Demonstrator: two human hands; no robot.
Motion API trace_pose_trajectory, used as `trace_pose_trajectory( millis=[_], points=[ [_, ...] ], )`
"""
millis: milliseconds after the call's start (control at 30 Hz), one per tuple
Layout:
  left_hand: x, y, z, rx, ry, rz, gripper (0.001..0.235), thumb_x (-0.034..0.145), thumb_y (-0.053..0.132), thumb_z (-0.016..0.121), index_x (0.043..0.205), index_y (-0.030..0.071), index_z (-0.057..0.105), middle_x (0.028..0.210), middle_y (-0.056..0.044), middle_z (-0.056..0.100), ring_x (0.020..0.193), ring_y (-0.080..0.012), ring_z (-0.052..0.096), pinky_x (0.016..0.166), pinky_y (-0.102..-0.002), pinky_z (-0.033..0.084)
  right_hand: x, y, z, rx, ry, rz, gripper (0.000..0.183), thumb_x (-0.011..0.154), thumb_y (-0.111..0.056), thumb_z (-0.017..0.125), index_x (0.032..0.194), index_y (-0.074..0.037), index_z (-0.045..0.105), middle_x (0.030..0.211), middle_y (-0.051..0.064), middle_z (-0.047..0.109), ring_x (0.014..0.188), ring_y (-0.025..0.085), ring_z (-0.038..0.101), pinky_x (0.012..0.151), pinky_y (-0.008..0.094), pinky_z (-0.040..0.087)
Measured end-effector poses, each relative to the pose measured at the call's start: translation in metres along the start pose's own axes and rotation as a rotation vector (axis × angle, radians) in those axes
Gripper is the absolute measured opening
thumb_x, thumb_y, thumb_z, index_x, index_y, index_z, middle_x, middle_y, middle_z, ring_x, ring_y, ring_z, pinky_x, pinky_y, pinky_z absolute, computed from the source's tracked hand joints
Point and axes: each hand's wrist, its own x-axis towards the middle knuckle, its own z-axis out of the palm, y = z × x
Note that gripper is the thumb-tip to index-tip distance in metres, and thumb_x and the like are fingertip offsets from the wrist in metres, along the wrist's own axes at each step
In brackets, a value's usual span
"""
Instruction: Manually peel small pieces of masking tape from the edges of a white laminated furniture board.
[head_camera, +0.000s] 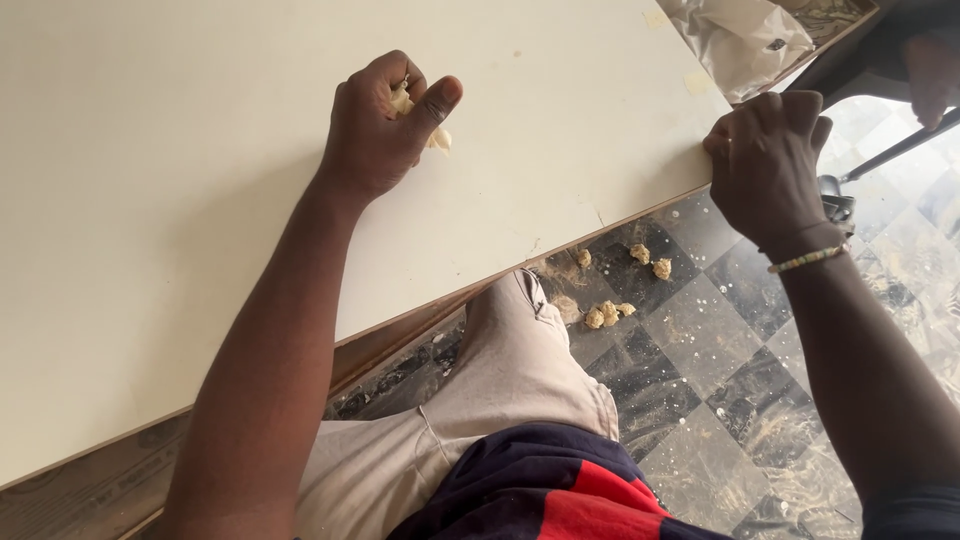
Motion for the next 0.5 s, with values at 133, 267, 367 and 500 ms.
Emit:
trace_pose_trajectory(
  millis=[133,267,367,500],
  points=[
    [0.000,0.004,0.000,-0.034,-0.014,-0.090,0.053,0.096,0.057,0.070,0.080,0.012,0.046,0.060,0.001,0.054,0.048,-0.0038,0.054,0.040,-0.021,0.045,-0.003,0.017,0.018,0.097,0.039,-0.131,0.016,0.107,-0.005,0.059,0.094,-0.005,0.051,0.099,0.013,0.045,0.102,0.030,0.040,0.094,0.042,0.037],
    [0.001,0.005,0.000,-0.035,-0.008,-0.054,0.053,0.097,0.057,0.070,0.081,0.012,0.046,0.060,0.001,0.054,0.048,-0.0039,0.054,0.041,-0.021,0.044,-0.013,0.030,0.029,0.358,-0.037,-0.072,0.013,0.111,-0.002,0.050,0.100,-0.007,0.046,0.097,0.010,0.043,0.092,0.022,0.041,0.083,0.037,0.037],
    [0.002,0.006,-0.002,-0.035,-0.013,-0.086,0.053,0.097,0.058,0.070,0.080,0.012,0.046,0.060,0.001,0.053,0.048,-0.0040,0.054,0.040,-0.021,0.044,-0.016,0.024,0.014,0.341,0.006,-0.037,0.011,0.109,-0.001,0.055,0.100,-0.006,0.051,0.099,0.009,0.051,0.099,0.024,0.044,0.089,0.042,0.039],
    [0.000,0.002,0.001,-0.060,-0.023,-0.088,0.053,0.096,0.058,0.070,0.081,0.012,0.047,0.060,0.001,0.055,0.048,-0.0042,0.055,0.041,-0.021,0.044,-0.004,-0.006,-0.035,0.373,0.103,-0.022,0.022,0.099,-0.007,0.073,0.115,0.000,0.060,0.119,0.015,0.060,0.117,0.031,0.051,0.101,0.045,0.044]
  ],
)
